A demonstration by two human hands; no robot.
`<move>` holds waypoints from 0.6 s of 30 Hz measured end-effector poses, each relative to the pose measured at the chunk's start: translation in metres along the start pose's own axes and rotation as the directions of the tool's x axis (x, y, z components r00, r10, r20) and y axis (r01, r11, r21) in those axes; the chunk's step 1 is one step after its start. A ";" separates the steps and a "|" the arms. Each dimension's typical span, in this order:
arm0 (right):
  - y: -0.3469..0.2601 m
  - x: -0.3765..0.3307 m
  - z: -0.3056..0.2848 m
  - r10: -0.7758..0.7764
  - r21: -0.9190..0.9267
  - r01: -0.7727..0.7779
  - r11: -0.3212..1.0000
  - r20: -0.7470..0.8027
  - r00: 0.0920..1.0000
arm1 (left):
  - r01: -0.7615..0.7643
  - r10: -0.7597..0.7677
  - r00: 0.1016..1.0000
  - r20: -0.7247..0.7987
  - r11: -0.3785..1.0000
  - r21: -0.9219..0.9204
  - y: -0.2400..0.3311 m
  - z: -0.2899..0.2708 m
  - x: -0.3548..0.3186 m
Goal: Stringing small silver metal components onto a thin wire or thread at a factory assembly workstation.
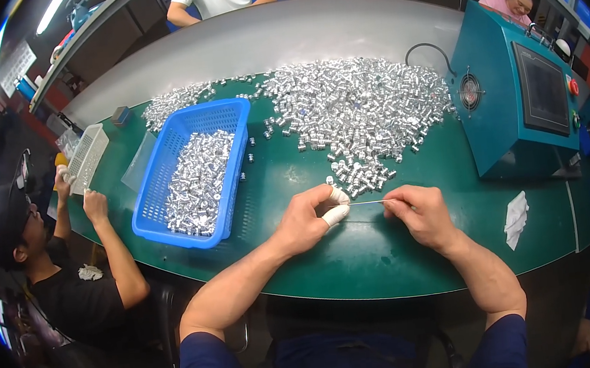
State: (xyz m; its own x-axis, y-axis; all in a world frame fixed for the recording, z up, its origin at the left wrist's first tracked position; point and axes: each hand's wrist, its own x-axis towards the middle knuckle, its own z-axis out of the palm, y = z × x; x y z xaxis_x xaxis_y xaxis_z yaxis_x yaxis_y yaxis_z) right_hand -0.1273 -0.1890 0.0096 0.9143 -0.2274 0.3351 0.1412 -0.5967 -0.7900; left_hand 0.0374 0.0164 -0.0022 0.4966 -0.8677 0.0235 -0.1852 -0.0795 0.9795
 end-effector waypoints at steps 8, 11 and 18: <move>-0.005 0.005 0.005 0.087 0.242 -0.069 0.968 -0.065 0.994 | 0.088 -0.088 0.996 -0.020 0.996 -0.011 0.002 0.001 0.002; 0.003 0.003 0.002 -0.208 -0.063 0.203 0.977 -0.087 0.974 | 0.052 -0.056 0.998 -0.028 0.991 -0.121 -0.004 0.002 0.001; 0.006 -0.001 0.000 0.453 0.560 -0.476 0.678 0.191 0.871 | -0.086 0.090 0.996 -0.022 0.988 0.126 0.004 0.006 0.002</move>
State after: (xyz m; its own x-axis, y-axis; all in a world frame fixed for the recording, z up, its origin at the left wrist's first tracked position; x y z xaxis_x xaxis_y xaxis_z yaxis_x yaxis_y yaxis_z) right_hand -0.1277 -0.1919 0.0045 0.9328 -0.3208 -0.1641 -0.1265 0.1347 -0.9828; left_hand 0.0323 0.0118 0.0007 0.4966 -0.8602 0.1159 -0.3330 -0.0655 0.9407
